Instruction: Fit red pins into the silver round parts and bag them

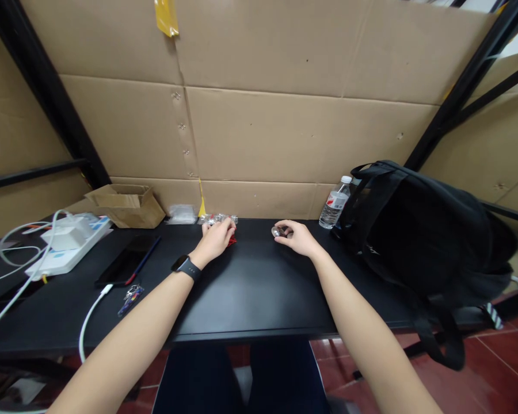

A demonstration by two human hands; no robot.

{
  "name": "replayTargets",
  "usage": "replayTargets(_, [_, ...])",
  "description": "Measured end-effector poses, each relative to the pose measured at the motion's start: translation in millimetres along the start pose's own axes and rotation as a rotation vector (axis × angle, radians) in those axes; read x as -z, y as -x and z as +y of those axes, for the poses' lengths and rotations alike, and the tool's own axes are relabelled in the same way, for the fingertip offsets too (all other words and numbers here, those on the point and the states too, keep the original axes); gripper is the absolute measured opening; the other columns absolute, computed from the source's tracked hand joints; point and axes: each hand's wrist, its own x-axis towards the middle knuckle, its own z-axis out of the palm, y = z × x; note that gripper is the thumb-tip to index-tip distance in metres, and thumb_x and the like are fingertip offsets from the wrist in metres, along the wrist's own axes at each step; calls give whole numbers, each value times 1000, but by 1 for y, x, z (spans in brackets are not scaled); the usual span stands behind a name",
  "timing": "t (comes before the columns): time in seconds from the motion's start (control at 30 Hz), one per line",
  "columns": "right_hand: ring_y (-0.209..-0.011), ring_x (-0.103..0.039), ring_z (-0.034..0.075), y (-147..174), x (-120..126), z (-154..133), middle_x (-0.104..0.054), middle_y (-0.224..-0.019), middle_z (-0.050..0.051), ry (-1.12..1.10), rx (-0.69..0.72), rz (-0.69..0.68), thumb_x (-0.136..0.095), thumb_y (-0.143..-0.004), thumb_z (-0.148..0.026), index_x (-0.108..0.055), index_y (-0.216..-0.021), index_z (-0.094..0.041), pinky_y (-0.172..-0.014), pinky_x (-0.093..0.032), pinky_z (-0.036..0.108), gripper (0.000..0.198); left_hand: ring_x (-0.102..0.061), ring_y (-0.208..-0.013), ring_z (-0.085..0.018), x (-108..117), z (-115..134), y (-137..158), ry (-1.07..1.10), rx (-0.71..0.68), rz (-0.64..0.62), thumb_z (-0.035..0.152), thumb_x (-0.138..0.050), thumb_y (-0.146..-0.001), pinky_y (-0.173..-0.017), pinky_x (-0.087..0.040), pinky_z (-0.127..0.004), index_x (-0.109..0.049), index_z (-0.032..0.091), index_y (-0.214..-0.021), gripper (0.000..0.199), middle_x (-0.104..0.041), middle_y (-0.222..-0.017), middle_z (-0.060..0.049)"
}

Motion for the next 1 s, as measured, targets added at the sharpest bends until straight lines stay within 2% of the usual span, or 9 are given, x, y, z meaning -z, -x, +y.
replayTargets(0.13, [-83, -67, 18, 0, -16, -12, -73, -110, 6, -182, -10, -25, -78, -74, -27, -69, -115, -22, -77, -54, 33, 42, -67, -100, -22, 7, 13, 1, 89, -47, 33, 27, -54, -99, -92, -31, -39, -64, 25, -96, 11, -76, -103, 0])
replayTargets(0.2, [-87, -69, 18, 1, -23, -18, -71, -115, 8, -307, -44, -63, -76, -75, -27, -68, -115, -23, -77, -56, 32, 41, -68, -102, -22, 9, 18, 1, 134, -49, 42, 27, -58, -97, -96, -31, -40, -66, 26, -101, 9, -77, -103, 0])
replayTargets(0.3, [-93, -70, 18, 3, -31, -27, -66, -123, 8, -474, -78, -97, -76, -76, -26, -65, -116, -23, -86, -58, 36, 41, -70, -101, -22, 10, 23, 1, 198, -28, 41, 30, -61, -96, -100, -33, -40, -66, 27, -110, 16, -79, -98, 0])
replayTargets(0.43, [-98, -71, 19, 6, -40, -37, -61, -128, 9, -637, -85, -93, -80, -74, -27, -61, -119, -24, -96, -56, 40, 49, -71, -95, -21, 10, 28, 0, 214, -40, 5, 32, -58, -98, -98, -36, -37, -72, 27, -97, 15, -79, -99, 1])
replayTargets(0.53, [-100, -72, 20, 7, -45, -46, -59, -129, 9, -725, -77, -76, -82, -74, -29, -59, -121, -25, -95, -57, 40, 53, -72, -91, -20, 11, 34, 0, 236, -35, -1, 32, -56, -98, -95, -38, -36, -72, 27, -98, 17, -79, -95, 1])
replayTargets(0.7, [-101, -72, 21, 9, -52, -62, -61, -125, 9, -789, -65, -21, -84, -73, -33, -56, -121, -25, -97, -57, 41, 55, -72, -93, -21, 11, 47, 2, 258, 2, 18, 36, -56, -98, -98, -34, -40, -70, 25, -98, 17, -78, -94, 1])
replayTargets(0.87, [-101, -72, 20, 10, -57, -68, -63, -120, 8, -769, -34, 14, -83, -74, -34, -58, -115, -24, -95, -58, 38, 49, -69, -94, -23, 9, 55, 5, 227, 4, 10, 34, -55, -99, -95, -33, -41, -69, 25, -97, 17, -77, -96, 0])
replayTargets(1.0, [-108, -70, 22, 10, -57, -67, -64, -123, 9, -744, -16, 17, -82, -76, -36, -59, -112, -24, -89, -59, 34, 44, -61, -112, -26, 4, 57, 7, 187, -17, 62, 31, -55, -98, -92, -35, -42, -70, 25, -95, 16, -70, -115, -4])
